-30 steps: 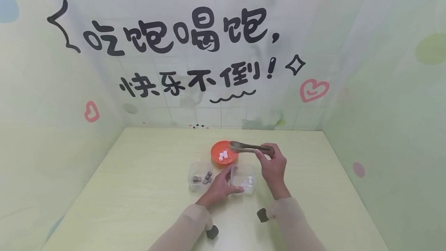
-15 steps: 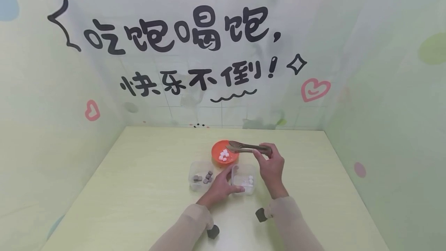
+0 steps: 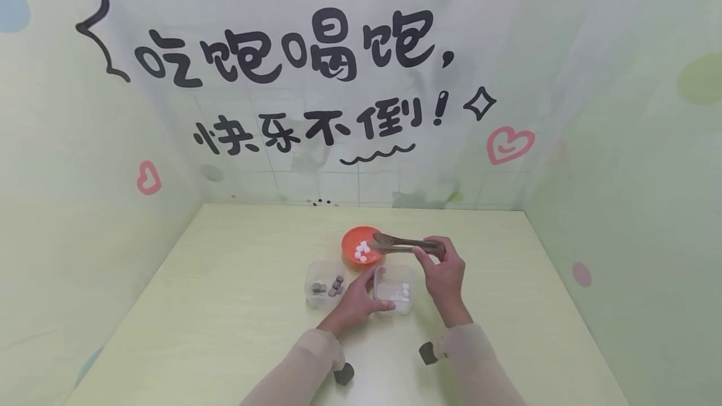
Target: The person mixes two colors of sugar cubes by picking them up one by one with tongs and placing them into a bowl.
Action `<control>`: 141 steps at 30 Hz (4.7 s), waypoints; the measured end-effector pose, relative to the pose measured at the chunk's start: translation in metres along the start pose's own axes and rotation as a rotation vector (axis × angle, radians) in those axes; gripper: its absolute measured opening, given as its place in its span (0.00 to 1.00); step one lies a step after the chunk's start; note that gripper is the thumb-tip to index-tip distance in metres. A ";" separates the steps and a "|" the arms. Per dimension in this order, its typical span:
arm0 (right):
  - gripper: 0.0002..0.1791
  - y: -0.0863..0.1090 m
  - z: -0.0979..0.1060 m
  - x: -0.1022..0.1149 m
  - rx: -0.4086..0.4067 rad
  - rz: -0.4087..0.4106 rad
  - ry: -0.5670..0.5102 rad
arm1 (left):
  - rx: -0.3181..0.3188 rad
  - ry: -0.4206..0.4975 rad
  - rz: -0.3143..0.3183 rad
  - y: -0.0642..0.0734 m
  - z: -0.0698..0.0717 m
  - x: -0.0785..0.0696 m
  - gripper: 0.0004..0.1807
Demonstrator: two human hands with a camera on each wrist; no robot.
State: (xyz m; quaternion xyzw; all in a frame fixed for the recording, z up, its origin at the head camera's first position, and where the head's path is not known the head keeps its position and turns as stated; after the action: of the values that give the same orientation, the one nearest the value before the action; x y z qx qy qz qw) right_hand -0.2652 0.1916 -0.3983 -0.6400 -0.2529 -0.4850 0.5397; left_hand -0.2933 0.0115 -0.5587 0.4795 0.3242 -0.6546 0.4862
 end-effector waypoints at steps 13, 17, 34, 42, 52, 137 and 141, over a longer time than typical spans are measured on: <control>0.13 0.006 0.012 0.001 0.128 0.025 0.066 | -0.002 0.000 -0.013 -0.001 0.000 -0.002 0.56; 0.14 0.005 0.014 -0.004 0.174 0.004 0.080 | -0.003 0.005 -0.005 -0.001 0.000 -0.001 0.57; 0.12 0.007 0.011 -0.024 0.363 -0.005 0.179 | 0.016 0.030 -0.024 -0.001 -0.001 -0.003 0.57; 0.12 0.007 0.005 -0.058 0.465 -0.082 0.248 | 0.012 0.016 -0.024 -0.001 -0.001 -0.003 0.56; 0.12 0.007 0.002 -0.066 0.569 -0.105 0.304 | 0.014 0.002 -0.011 -0.001 -0.001 -0.003 0.56; 0.12 -0.011 0.000 0.003 0.049 -0.008 -0.017 | 0.012 0.018 0.014 0.000 0.000 0.000 0.57; 0.11 -0.013 -0.002 0.005 0.043 -0.006 0.001 | 0.012 0.022 0.024 0.000 -0.001 0.000 0.57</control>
State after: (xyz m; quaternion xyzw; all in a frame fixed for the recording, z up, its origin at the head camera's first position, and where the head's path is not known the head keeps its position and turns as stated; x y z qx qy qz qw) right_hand -0.2746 0.1923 -0.3882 -0.6273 -0.2648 -0.4814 0.5519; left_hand -0.2929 0.0119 -0.5593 0.4935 0.3199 -0.6451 0.4878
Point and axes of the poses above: each hand's wrist, its own y-axis away from the middle knuckle, its own z-axis out of the back of the hand, x = y × z, the point moved 10 cm from there along -y, towards the middle knuckle, and after that the axes turned 3 degrees about -z, right-handed, at the moved point
